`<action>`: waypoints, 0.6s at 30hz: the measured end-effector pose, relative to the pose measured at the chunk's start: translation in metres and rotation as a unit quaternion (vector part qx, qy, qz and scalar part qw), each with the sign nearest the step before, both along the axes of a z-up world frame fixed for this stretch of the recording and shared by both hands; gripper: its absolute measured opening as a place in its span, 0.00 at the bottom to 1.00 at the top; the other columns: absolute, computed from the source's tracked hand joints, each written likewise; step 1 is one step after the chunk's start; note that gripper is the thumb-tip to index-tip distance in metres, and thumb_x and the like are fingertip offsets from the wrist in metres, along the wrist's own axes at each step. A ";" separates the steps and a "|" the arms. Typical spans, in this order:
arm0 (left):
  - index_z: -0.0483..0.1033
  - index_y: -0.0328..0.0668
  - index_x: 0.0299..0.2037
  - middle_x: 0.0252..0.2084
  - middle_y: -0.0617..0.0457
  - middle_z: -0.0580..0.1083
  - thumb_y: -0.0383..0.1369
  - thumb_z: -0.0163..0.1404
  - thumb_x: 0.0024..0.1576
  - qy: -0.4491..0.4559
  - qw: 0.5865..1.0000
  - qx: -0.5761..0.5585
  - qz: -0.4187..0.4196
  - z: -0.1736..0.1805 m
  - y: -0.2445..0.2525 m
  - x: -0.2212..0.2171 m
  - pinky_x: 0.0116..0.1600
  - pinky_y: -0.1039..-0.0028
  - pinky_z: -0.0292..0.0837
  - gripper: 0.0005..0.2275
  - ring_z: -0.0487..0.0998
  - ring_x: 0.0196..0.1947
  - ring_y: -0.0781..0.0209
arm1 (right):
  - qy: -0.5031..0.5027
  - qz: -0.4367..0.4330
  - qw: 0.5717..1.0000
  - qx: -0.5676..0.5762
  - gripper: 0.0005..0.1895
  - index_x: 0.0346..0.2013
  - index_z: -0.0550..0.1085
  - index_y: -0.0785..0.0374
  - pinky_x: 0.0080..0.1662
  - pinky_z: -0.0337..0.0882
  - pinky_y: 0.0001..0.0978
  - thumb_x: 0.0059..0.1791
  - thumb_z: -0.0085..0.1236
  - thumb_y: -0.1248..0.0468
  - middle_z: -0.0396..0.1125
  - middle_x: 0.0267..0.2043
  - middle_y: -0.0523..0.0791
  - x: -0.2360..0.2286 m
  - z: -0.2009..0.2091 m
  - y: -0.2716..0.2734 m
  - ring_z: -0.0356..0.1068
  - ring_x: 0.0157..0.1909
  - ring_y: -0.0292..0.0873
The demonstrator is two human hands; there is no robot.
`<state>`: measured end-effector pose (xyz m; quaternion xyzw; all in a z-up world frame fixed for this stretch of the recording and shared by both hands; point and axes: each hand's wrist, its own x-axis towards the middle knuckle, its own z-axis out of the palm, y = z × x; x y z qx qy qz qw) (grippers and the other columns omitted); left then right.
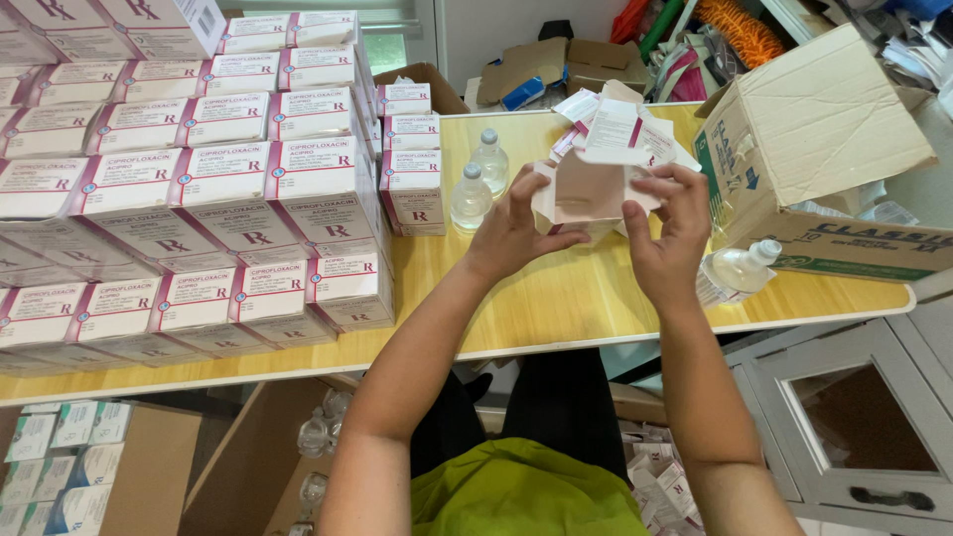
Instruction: The person repeatedly picks up small clear bottles and places them into white and pink boxes, then closes the boxes and stacks them on a table. The person also retrieves bottles from a cardboard box and discards empty packaging.
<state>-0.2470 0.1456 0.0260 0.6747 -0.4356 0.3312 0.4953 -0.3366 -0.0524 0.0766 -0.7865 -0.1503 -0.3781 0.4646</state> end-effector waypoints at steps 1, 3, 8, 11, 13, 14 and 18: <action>0.52 0.44 0.63 0.59 0.39 0.68 0.45 0.70 0.49 0.002 1.000 -0.014 0.018 -0.003 -0.004 -0.001 0.59 0.57 0.77 0.40 0.76 0.56 0.38 | -0.009 -0.011 1.000 -0.011 0.15 0.61 0.72 0.61 0.61 0.74 0.38 0.59 0.57 0.65 0.59 0.63 0.48 0.000 -0.005 0.002 0.66 0.66 0.46; 0.54 0.41 0.64 0.59 0.38 0.70 0.43 0.70 0.50 0.041 0.998 -0.026 0.035 -0.007 -0.010 -0.006 0.60 0.57 0.77 0.39 0.77 0.57 0.38 | -0.012 -0.024 0.999 -0.024 0.18 0.67 0.70 0.62 0.65 0.72 0.39 0.61 0.54 0.66 0.57 0.67 0.50 -0.002 -0.016 0.006 0.63 0.69 0.47; 0.57 0.38 0.66 0.62 0.36 0.70 0.41 0.65 0.55 0.102 0.991 -0.089 0.009 -0.004 -0.019 -0.018 0.62 0.60 0.76 0.34 0.78 0.59 0.39 | 0.063 0.145 0.975 0.159 0.32 0.74 0.56 0.68 0.66 0.68 0.35 0.59 0.55 0.62 0.51 0.74 0.49 0.003 -0.045 0.028 0.59 0.72 0.44; 0.58 0.37 0.66 0.65 0.35 0.68 0.38 0.59 0.61 0.067 0.996 -0.057 0.002 -0.001 -0.015 -0.024 0.65 0.60 0.72 0.28 0.74 0.63 0.39 | 0.087 0.135 0.977 0.140 0.42 0.74 0.52 0.70 0.65 0.71 0.36 0.53 0.63 0.59 0.56 0.70 0.49 0.013 -0.048 0.027 0.62 0.69 0.42; 0.62 0.37 0.65 0.65 0.36 0.68 0.36 0.55 0.62 0.044 0.999 -0.020 -0.025 0.000 -0.013 -0.029 0.65 0.60 0.73 0.24 0.73 0.63 0.41 | 0.090 0.187 0.957 0.203 0.42 0.73 0.55 0.70 0.67 0.69 0.36 0.51 0.66 0.58 0.60 0.69 0.49 0.021 -0.043 0.019 0.64 0.69 0.42; 0.65 0.38 0.63 0.64 0.38 0.70 0.36 0.54 0.65 0.103 0.993 -0.044 -0.040 0.000 -0.015 -0.030 0.64 0.63 0.75 0.20 0.76 0.62 0.45 | 0.091 0.212 0.944 0.234 0.42 0.72 0.56 0.70 0.68 0.68 0.36 0.51 0.68 0.58 0.62 0.68 0.50 0.024 -0.041 0.016 0.65 0.69 0.42; 0.69 0.39 0.54 0.65 0.44 0.68 0.39 0.59 0.64 0.279 0.949 -0.095 -0.108 0.006 -0.020 -0.022 0.59 0.64 0.82 0.16 0.77 0.64 0.50 | 0.071 0.181 0.962 0.194 0.43 0.69 0.58 0.68 0.68 0.67 0.35 0.46 0.72 0.60 0.57 0.68 0.45 0.028 -0.033 0.002 0.61 0.69 0.41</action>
